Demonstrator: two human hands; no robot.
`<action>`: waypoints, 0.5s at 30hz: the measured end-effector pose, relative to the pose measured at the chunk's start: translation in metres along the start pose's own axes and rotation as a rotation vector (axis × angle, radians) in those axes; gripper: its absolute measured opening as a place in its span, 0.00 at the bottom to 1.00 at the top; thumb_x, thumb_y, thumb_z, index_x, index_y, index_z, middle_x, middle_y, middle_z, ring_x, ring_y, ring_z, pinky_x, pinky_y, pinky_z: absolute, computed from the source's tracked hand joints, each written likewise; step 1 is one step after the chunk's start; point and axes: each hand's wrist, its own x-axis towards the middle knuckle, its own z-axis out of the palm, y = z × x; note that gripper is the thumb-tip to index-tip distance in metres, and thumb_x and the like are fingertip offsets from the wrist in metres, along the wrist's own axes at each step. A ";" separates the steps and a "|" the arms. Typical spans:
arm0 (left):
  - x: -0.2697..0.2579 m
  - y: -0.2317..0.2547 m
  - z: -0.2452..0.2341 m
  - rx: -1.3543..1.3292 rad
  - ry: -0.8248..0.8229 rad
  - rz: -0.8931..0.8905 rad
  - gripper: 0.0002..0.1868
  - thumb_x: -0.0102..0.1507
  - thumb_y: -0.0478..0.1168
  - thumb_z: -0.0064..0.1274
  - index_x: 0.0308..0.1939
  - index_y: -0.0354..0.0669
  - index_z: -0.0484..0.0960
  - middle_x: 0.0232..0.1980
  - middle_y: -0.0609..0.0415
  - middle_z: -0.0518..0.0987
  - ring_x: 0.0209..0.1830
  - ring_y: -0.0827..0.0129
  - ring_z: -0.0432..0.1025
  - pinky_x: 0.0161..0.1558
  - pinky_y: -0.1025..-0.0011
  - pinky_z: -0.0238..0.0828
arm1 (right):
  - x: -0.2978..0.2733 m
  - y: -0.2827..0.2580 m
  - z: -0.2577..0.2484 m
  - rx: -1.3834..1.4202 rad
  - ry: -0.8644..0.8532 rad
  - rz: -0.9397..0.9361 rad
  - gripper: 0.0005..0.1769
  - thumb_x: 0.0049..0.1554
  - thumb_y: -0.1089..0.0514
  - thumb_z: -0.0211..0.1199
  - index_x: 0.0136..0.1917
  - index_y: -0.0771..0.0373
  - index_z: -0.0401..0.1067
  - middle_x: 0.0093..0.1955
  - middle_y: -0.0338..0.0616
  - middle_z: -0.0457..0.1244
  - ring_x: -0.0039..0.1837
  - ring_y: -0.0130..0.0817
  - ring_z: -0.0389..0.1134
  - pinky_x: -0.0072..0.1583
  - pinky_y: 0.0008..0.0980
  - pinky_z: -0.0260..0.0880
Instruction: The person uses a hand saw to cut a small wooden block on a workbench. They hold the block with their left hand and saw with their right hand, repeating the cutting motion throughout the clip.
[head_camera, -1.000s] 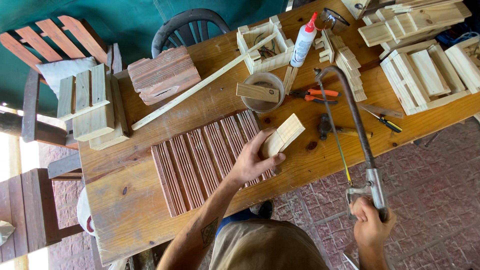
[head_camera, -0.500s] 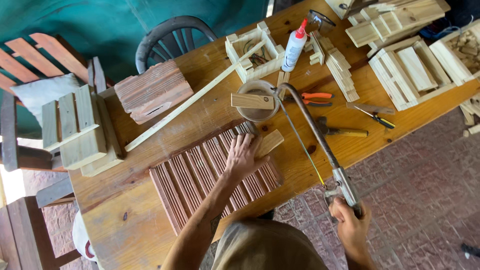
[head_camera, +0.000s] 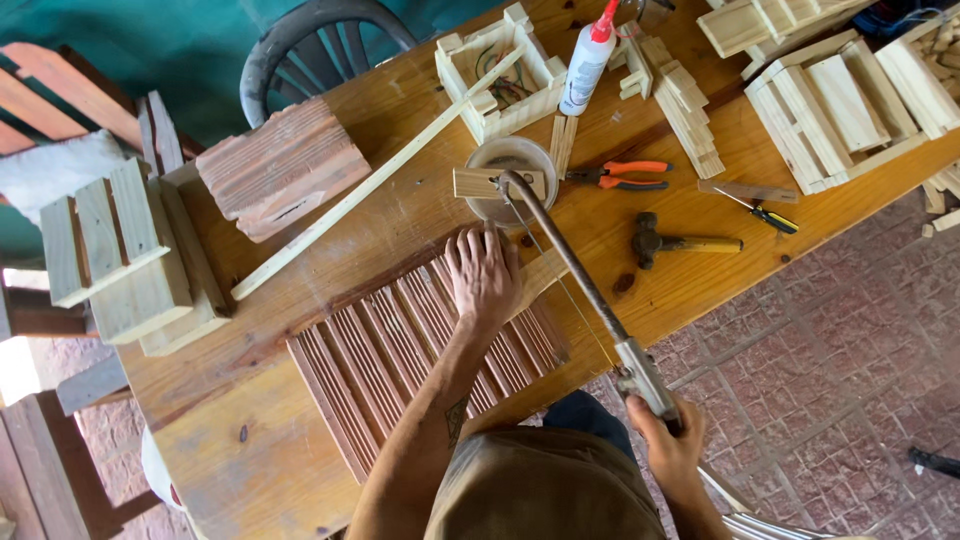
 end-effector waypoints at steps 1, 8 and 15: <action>0.001 0.000 0.001 -0.021 0.032 0.007 0.36 0.82 0.55 0.34 0.85 0.34 0.71 0.71 0.36 0.81 0.72 0.41 0.74 0.83 0.32 0.61 | 0.000 0.017 -0.001 -0.100 0.086 0.088 0.14 0.60 0.52 0.77 0.36 0.61 0.84 0.27 0.38 0.67 0.31 0.26 0.66 0.39 0.34 0.65; 0.001 0.004 0.007 0.080 0.135 -0.138 0.27 0.79 0.53 0.37 0.65 0.37 0.83 0.61 0.36 0.86 0.64 0.41 0.77 0.85 0.30 0.56 | 0.031 0.026 -0.009 -0.099 -0.149 0.072 0.20 0.65 0.50 0.73 0.34 0.58 0.75 0.26 0.30 0.52 0.30 0.25 0.51 0.36 0.39 0.49; 0.007 0.009 0.016 0.135 -0.017 -0.240 0.32 0.81 0.57 0.31 0.74 0.40 0.79 0.66 0.38 0.84 0.67 0.44 0.77 0.84 0.29 0.57 | 0.047 0.040 -0.025 -0.060 -0.260 -0.015 0.24 0.67 0.48 0.70 0.31 0.56 0.70 0.25 0.31 0.58 0.28 0.25 0.56 0.34 0.36 0.54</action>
